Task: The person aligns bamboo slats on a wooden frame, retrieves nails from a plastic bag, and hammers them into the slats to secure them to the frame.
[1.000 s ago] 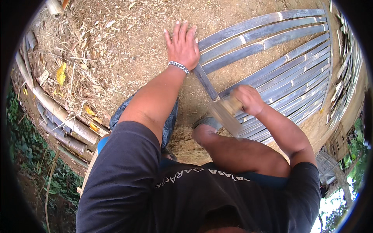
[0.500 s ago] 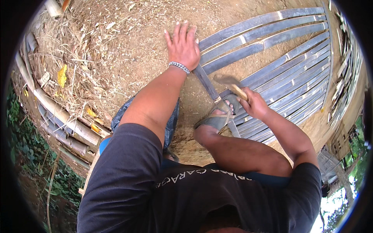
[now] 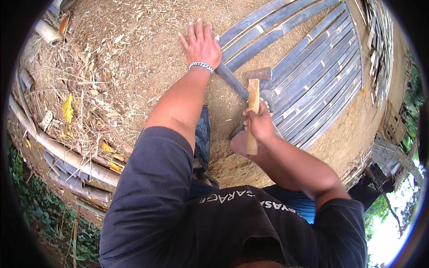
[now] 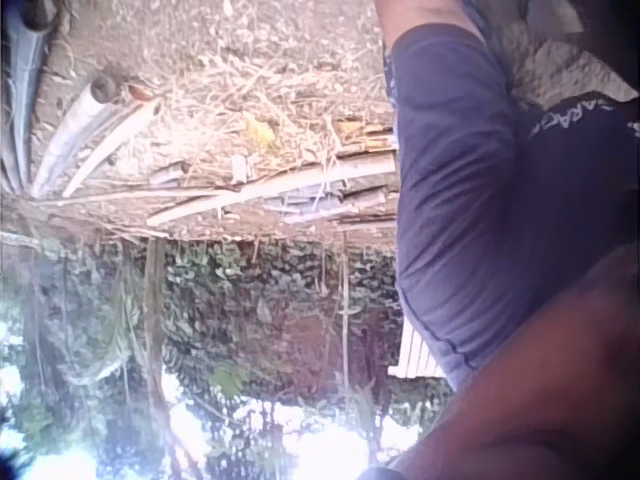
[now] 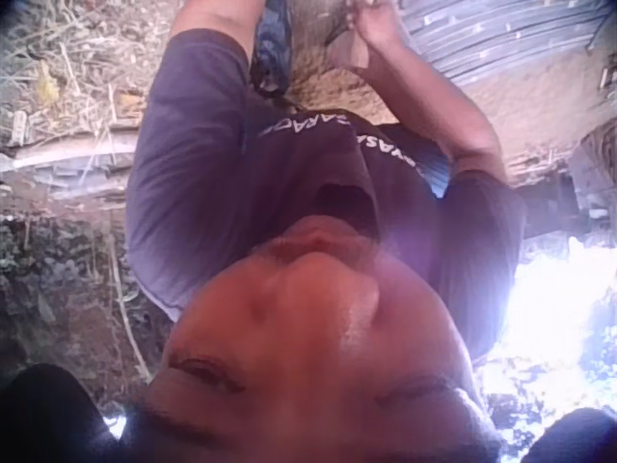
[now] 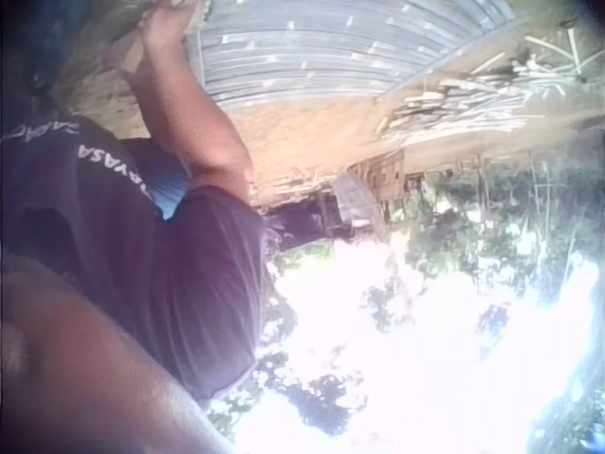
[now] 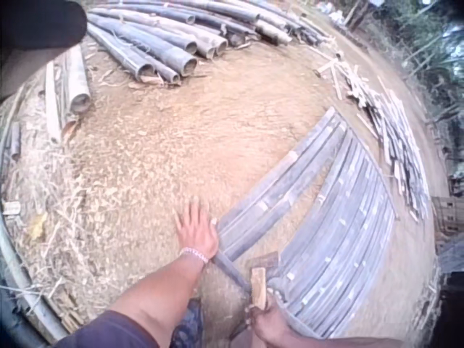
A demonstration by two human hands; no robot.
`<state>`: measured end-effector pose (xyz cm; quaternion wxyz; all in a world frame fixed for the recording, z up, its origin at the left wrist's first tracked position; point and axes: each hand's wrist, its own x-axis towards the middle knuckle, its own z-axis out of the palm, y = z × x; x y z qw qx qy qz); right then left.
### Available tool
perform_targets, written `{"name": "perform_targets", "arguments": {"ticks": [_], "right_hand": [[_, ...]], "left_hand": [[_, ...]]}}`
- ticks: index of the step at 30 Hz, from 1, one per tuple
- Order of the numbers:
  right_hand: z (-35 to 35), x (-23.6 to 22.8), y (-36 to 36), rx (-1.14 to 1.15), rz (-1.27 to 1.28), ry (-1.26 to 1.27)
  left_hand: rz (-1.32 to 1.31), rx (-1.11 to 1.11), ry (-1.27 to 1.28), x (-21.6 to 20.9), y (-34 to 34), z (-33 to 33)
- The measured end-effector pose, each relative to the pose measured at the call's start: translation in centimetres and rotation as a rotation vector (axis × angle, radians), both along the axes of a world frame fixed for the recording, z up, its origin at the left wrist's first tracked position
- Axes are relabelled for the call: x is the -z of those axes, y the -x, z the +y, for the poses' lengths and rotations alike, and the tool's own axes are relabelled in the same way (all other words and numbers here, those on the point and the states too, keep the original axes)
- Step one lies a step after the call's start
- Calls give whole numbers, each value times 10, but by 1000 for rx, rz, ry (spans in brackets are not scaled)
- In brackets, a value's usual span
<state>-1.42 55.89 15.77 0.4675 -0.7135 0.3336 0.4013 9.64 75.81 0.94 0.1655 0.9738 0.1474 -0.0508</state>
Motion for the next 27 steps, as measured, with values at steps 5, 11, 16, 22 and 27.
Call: {"name": "perform_targets", "arguments": {"ticks": [5,11,16,22,27], "right_hand": [[23,47,64,415,-215,21],[50,45,74,603,-158,-69],[37,62,80,578,-236,-114],[65,68,73,533,-147,-272],[64,80,80,335,-294,-145]], "left_hand": [[137,162,4,-6,1,12],[352,345,32,-34,-4,25],[383,380,34,-28,-5,32],[390,374,43,-24,-7,30],[372,352,87,-30,-5,28]]}}
